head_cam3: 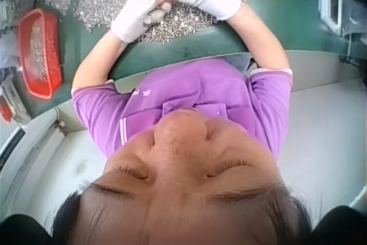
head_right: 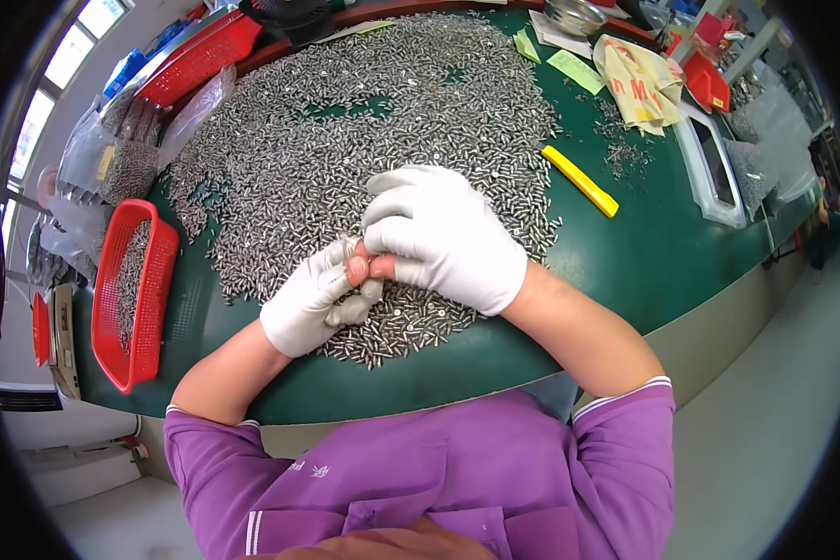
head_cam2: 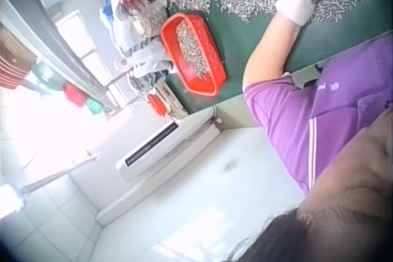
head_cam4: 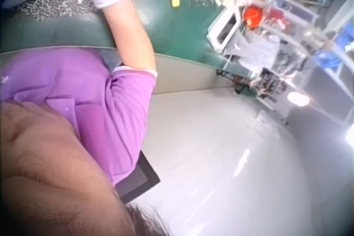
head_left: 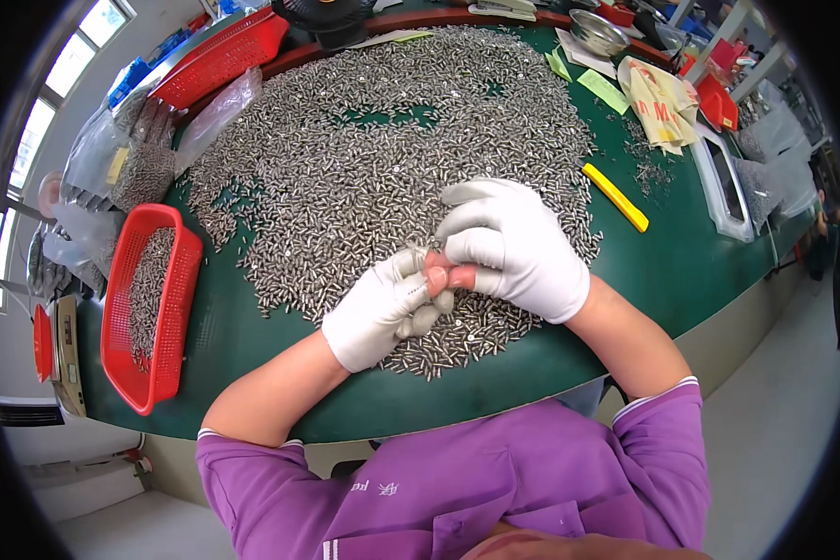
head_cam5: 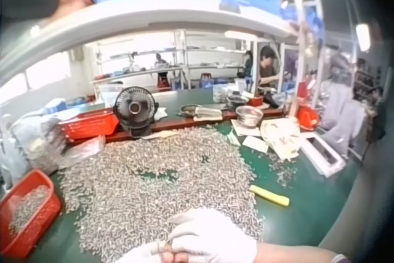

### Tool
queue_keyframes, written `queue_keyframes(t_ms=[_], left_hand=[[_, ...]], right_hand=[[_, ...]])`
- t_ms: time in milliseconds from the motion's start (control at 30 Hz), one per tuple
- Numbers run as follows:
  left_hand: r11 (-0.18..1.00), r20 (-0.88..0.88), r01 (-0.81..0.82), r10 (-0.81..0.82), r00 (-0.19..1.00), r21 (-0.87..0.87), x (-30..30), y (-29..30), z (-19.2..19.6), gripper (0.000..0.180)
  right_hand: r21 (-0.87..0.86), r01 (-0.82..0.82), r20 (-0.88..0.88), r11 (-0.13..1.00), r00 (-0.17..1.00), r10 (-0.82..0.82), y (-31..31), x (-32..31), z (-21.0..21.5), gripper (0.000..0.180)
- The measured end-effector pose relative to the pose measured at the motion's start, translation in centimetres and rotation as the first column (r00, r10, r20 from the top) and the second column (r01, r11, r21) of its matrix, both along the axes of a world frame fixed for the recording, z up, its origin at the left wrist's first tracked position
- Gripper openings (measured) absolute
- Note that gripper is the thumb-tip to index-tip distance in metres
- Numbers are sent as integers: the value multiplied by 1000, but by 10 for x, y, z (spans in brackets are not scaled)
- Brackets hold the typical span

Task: Sorting small metal hardware components by hand on a workbench.

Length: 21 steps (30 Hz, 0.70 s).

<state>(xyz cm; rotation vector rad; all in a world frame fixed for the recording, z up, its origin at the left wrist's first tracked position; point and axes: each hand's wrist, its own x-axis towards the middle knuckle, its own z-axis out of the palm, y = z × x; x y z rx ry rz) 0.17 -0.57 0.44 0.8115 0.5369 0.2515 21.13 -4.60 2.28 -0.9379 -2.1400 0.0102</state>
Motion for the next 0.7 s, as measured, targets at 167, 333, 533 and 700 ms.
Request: queue_keyframes(t_ms=[167,333,533,700], left_hand=[[1000,21,-10,9,1000,19,-1,1,-4,20],[1000,11,-21,21,1000,-20,-3,3,-3,25],[999,-20,-33,32,999,-29,-3,3,-3,30],[1000,25,8,-7,1000,-19,-5,5,-4,29]], right_hand=[[-65,-9,-47,998,999,6,2,3,-8,27],[-148,224,168,963,965,-199,1,10,-17,27],[-250,241,172,938,964,-201,5,5,-24,17],[-231,247,127,941,967,-223,3,4,-17,16]])
